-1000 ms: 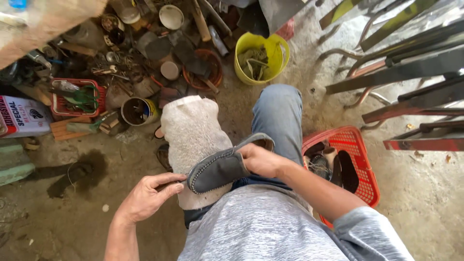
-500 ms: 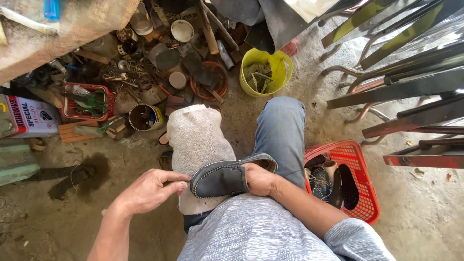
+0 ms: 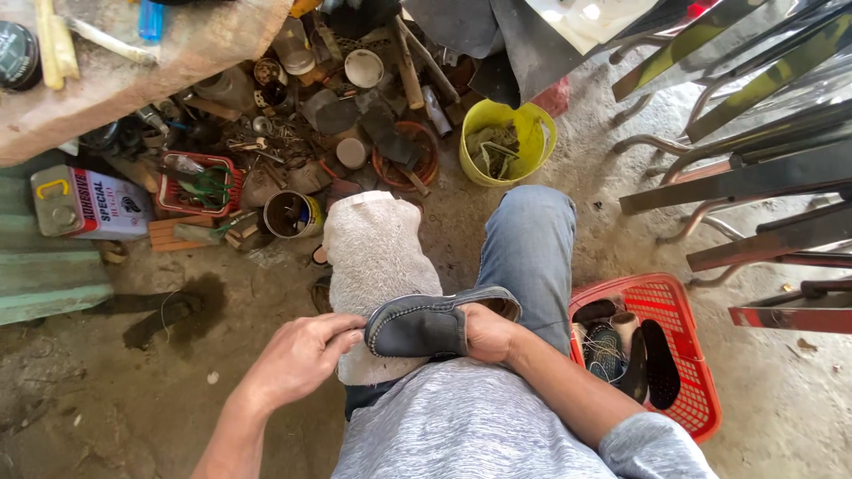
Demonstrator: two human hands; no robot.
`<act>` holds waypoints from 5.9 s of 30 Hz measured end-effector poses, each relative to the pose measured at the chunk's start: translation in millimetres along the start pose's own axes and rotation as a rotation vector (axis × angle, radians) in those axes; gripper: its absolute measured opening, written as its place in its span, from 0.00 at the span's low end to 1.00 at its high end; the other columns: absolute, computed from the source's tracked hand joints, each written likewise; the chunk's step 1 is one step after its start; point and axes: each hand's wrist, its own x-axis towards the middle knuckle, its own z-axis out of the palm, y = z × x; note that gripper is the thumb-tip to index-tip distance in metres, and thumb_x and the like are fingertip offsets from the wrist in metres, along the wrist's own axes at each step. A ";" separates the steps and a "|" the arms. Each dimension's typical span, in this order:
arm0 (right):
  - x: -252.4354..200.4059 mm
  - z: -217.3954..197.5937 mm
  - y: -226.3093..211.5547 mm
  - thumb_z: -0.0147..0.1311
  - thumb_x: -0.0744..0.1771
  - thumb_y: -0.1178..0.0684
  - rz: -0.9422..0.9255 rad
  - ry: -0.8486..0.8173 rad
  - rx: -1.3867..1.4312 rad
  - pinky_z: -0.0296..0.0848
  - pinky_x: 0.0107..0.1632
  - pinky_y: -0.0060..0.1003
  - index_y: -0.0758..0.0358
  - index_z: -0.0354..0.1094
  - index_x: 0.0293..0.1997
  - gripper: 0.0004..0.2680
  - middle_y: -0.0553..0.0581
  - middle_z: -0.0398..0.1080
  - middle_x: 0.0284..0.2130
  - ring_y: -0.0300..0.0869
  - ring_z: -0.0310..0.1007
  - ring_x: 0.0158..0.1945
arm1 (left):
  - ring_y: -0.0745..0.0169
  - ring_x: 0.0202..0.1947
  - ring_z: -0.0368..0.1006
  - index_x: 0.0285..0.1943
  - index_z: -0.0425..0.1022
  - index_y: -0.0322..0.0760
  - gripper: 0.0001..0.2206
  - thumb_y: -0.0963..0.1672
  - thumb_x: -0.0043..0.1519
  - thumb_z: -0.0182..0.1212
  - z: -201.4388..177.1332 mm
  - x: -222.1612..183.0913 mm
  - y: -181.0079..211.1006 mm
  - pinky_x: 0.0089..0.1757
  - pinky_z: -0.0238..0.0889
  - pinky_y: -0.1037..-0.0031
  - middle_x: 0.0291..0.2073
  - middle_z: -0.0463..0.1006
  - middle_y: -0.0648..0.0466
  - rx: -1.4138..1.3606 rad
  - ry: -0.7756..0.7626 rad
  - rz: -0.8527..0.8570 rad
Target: Hand-stitching the sole of a shoe using a needle and thread
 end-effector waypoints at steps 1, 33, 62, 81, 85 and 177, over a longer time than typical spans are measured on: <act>-9.5 15.0 -12.1 0.59 0.66 0.59 -0.001 -0.004 0.000 0.75 0.61 0.44 0.75 0.75 0.47 0.09 0.65 0.78 0.47 0.50 0.78 0.50 | 0.59 0.51 0.82 0.58 0.80 0.48 0.17 0.52 0.65 0.52 6.1 -1.3 -3.5 0.50 0.71 0.61 0.54 0.85 0.63 0.003 0.002 -0.001; -62.1 69.2 -71.8 0.60 0.66 0.59 -0.215 0.424 -0.991 0.74 0.34 0.29 0.55 0.81 0.33 0.05 0.44 0.72 0.18 0.33 0.69 0.26 | 0.43 0.36 0.81 0.28 0.79 0.45 0.38 0.73 0.50 0.43 15.1 6.9 -76.6 0.40 0.74 0.61 0.25 0.82 0.46 0.222 0.033 -0.277; -76.1 181.7 -75.9 0.66 0.65 0.45 -1.027 0.135 -2.082 0.68 0.67 0.55 0.61 0.72 0.54 0.16 0.60 0.72 0.55 0.56 0.68 0.63 | 0.68 0.40 0.76 0.49 0.75 0.45 0.10 0.50 0.65 0.59 80.3 -14.3 -75.0 0.44 0.72 0.72 0.44 0.82 0.58 -0.742 0.526 -0.042; -35.9 167.9 -49.1 0.63 0.65 0.43 -1.078 0.124 -2.119 0.65 0.65 0.53 0.53 0.73 0.60 0.18 0.61 0.71 0.56 0.56 0.71 0.61 | 0.71 0.13 0.57 0.33 0.78 0.31 0.06 0.41 0.60 0.60 84.1 -38.1 -48.4 0.20 0.55 0.79 0.10 0.65 0.55 -1.501 0.338 0.360; -31.0 168.0 -47.6 0.66 0.64 0.41 -1.121 0.144 -2.119 0.68 0.63 0.50 0.53 0.75 0.56 0.17 0.59 0.74 0.53 0.55 0.74 0.57 | 0.69 0.16 0.65 0.32 0.81 0.32 0.04 0.41 0.56 0.67 75.7 -79.7 -43.9 0.22 0.60 0.77 0.12 0.72 0.52 -1.339 0.428 0.232; -91.1 133.2 -51.1 0.73 0.59 0.48 -1.095 0.463 -1.885 0.60 0.68 0.51 0.56 0.75 0.54 0.20 0.61 0.71 0.55 0.57 0.66 0.64 | 0.75 0.23 0.65 0.44 0.75 0.35 0.05 0.40 0.64 0.66 78.0 -9.4 -5.7 0.31 0.61 0.83 0.20 0.76 0.55 -1.132 0.677 0.169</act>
